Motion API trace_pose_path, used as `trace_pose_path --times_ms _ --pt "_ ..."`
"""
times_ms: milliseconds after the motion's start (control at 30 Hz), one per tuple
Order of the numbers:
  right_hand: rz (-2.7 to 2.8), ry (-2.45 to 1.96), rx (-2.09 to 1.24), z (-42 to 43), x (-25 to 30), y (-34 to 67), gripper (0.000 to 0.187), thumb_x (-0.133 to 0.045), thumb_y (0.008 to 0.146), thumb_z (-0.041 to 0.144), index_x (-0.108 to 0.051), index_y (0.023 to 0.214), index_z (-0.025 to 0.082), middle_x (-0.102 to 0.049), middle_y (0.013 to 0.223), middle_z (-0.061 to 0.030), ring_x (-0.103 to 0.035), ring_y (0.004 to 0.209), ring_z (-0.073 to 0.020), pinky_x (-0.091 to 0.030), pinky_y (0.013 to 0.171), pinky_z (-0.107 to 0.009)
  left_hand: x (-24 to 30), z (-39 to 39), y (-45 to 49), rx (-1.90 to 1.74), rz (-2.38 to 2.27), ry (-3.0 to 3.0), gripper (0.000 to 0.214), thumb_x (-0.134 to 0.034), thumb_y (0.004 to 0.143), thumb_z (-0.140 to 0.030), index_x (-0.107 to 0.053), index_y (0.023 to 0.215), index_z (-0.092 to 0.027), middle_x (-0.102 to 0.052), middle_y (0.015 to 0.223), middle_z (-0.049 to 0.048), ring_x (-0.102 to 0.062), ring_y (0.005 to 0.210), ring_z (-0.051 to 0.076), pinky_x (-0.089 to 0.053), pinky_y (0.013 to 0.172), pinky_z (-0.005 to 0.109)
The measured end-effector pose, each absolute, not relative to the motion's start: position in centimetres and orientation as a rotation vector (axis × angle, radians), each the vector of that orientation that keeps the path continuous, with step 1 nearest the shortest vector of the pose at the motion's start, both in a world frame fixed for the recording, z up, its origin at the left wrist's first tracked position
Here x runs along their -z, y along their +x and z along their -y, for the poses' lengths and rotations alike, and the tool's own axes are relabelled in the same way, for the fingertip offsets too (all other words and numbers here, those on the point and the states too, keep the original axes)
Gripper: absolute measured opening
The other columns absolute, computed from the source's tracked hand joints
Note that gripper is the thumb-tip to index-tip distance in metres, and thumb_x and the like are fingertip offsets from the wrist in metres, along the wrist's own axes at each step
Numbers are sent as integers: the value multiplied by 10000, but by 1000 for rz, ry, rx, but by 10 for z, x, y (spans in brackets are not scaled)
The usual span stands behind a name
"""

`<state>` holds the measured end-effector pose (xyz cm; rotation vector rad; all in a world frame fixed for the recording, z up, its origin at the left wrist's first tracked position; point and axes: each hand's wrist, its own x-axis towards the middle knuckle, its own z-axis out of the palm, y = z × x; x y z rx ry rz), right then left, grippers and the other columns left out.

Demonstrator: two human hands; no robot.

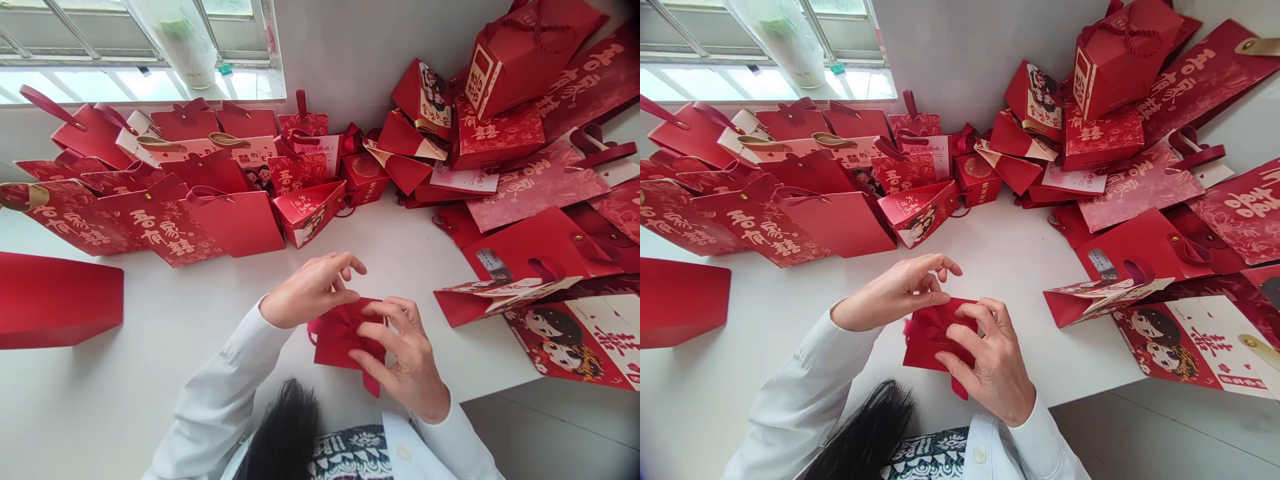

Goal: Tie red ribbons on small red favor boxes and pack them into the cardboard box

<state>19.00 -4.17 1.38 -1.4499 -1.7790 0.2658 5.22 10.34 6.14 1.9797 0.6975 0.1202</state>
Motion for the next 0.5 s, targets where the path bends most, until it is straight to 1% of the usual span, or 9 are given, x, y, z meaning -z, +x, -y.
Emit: trace_pose_path --times_ms 67,133,167,267,367,433,500 --pt "1705 -1460 -311 43 -15 193 166 -626 858 245 -572 1012 214 -557 1032 -60 -429 981 -241 -399 880 -411 -67 -100 48 -217 -767 2125 217 -527 865 -260 -530 1073 -201 -536 985 28 -547 745 107 -459 643 232" --pt "1641 -1479 -369 43 -17 196 141 -581 891 272 -572 1022 221 -572 993 -46 -445 969 -230 -386 890 -405 -74 -98 39 -321 -868 2240 221 -508 891 -297 -512 1094 -210 -531 1080 49 -551 879 138 -458 742 262" --pt "1619 -1487 -394 42 -18 198 109 -565 902 275 -581 998 225 -578 974 -39 -452 962 -224 -383 890 -397 -77 -99 32 -343 -907 2288 218 -505 899 -325 -507 1082 -208 -534 1088 51 -547 905 146 -451 764 269" --pt "1591 -1503 -455 38 -22 200 55 -566 900 263 -607 917 231 -585 939 -23 -464 953 -209 -393 860 -361 -87 -104 12 -242 -874 2416 256 -539 877 -426 -513 978 -192 -575 969 31 -546 835 144 -425 723 254" --pt "1600 -1526 -488 30 -28 197 69 -613 872 280 -628 916 229 -588 927 -24 -468 955 -210 -412 824 -337 -87 -109 -2 -9 -695 2470 299 -604 825 -462 -548 905 -179 -588 874 15 -530 750 132 -394 677 238" --pt "1631 -1555 -519 24 -31 193 115 -655 844 305 -644 932 233 -592 922 -26 -469 952 -216 -421 815 -335 -80 -108 -6 82 -617 2421 291 -628 809 -448 -578 901 -176 -599 877 16 -526 741 129 -395 700 239" --pt "1657 -1586 -563 16 -34 189 149 -697 809 301 -661 942 242 -599 913 -23 -471 940 -219 -429 811 -337 -68 -105 -8 70 -594 2316 313 -644 792 -446 -590 944 -179 -614 921 24 -538 787 139 -407 754 254"
